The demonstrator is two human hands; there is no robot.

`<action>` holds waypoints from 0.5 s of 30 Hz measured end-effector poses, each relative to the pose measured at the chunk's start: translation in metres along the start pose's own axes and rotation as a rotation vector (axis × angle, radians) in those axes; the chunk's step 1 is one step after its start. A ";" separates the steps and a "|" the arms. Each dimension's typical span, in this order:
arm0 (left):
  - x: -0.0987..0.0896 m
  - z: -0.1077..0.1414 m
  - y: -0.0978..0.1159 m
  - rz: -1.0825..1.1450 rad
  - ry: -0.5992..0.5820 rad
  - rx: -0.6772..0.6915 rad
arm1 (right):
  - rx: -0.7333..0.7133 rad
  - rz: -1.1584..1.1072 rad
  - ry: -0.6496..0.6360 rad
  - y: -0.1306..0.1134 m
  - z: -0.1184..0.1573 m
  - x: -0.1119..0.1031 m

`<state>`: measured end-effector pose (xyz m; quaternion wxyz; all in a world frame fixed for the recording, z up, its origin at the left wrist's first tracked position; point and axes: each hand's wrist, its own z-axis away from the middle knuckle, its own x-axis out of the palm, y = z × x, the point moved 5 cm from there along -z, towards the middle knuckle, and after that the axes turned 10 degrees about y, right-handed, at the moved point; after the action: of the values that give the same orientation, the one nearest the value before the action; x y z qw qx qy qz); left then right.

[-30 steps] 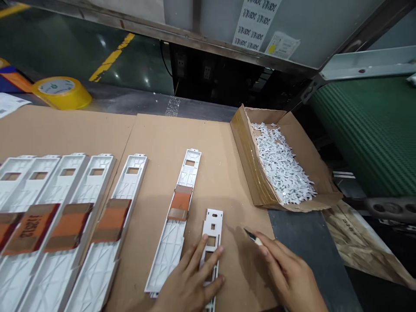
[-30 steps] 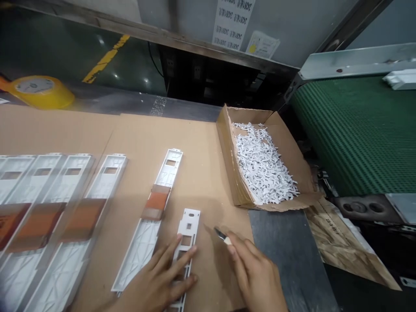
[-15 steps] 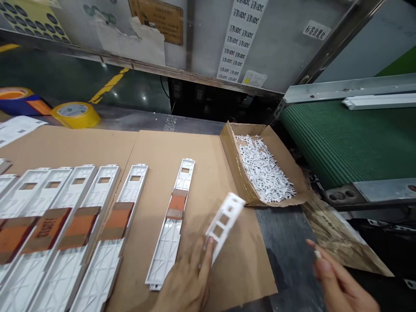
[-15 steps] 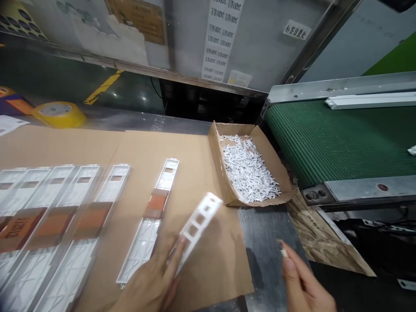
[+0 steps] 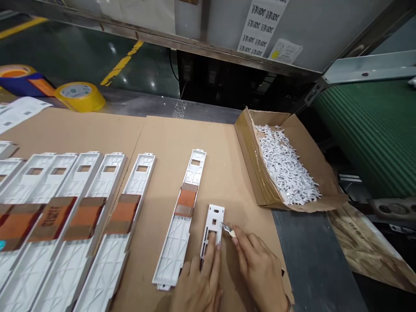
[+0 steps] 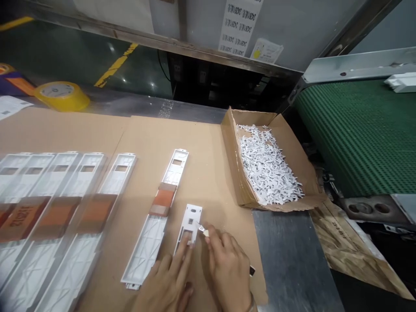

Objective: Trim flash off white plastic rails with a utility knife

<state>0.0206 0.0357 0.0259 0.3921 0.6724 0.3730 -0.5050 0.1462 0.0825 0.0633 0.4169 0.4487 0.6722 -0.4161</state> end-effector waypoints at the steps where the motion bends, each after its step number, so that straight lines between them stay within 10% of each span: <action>1: 0.001 -0.002 -0.001 -0.004 -0.004 -0.002 | -0.004 0.007 -0.014 0.000 -0.002 0.002; 15: 0.006 -0.004 0.001 -0.099 0.038 0.086 | -0.069 0.047 -0.145 -0.002 -0.012 0.019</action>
<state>0.0245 0.0398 0.0206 0.3302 0.6788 0.3911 -0.5266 0.1378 0.0982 0.0500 0.4895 0.4184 0.6432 -0.4142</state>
